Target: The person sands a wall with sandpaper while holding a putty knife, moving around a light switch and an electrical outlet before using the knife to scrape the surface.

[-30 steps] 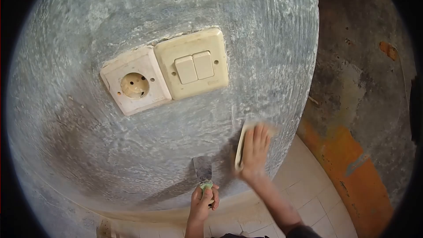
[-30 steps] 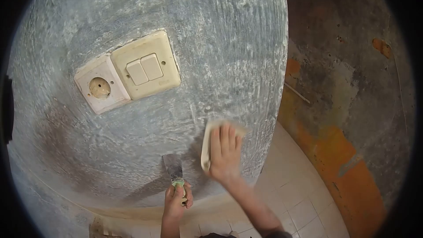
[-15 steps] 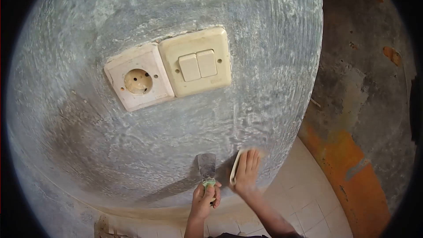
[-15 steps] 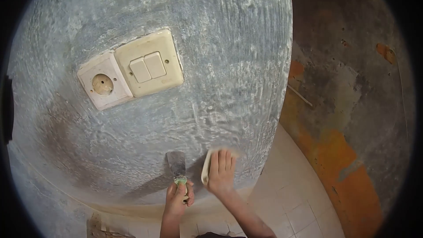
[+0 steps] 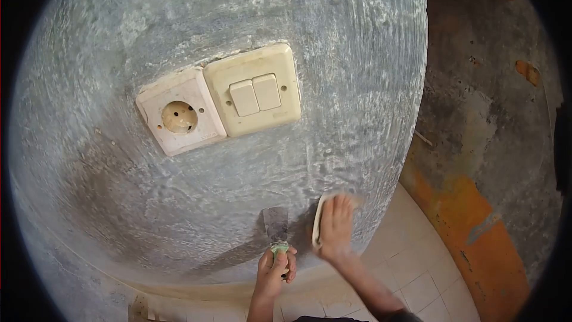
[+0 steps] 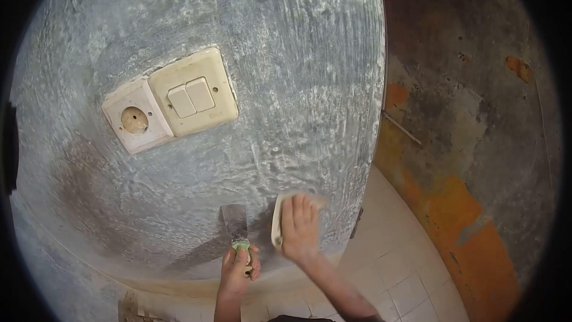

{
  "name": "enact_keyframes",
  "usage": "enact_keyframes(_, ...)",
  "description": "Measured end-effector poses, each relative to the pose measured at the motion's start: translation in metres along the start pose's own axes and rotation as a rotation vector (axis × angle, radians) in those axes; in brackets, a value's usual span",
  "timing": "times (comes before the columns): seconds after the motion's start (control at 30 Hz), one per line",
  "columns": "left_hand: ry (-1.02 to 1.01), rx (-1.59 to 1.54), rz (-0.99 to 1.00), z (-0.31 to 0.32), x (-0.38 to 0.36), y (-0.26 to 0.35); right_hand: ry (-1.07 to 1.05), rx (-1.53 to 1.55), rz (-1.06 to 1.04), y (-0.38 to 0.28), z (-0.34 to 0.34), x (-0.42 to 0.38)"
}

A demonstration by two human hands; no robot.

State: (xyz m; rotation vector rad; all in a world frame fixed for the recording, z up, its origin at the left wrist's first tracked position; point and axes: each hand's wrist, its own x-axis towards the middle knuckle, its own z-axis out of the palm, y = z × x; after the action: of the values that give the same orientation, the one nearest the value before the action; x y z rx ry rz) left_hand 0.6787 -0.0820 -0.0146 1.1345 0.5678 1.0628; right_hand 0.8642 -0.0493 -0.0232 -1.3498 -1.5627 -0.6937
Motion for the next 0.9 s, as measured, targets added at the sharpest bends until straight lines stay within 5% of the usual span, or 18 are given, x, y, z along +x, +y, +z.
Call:
enact_keyframes(0.2, -0.049, -0.024, 0.002, 0.006, 0.006, 0.000, 0.118, -0.081, 0.045, 0.014, -0.065, 0.119)
enact_keyframes(0.37, -0.035, 0.005, 0.000, 0.012, 0.009, 0.000, 0.069, -0.004, 0.107, 0.013, 0.001, -0.022)
enact_keyframes(0.6, -0.031, 0.044, 0.013, 0.015, 0.009, 0.001, 0.191, -0.106, 0.026, 0.003, -0.080, 0.155)
enact_keyframes(0.8, -0.009, 0.020, -0.008, 0.005, 0.002, 0.002, -0.027, 0.064, 0.064, -0.028, 0.004, -0.011)
enact_keyframes(0.9, -0.003, 0.017, 0.003, -0.005, -0.003, 0.007, 0.016, 0.047, -0.018, -0.022, -0.014, 0.033)
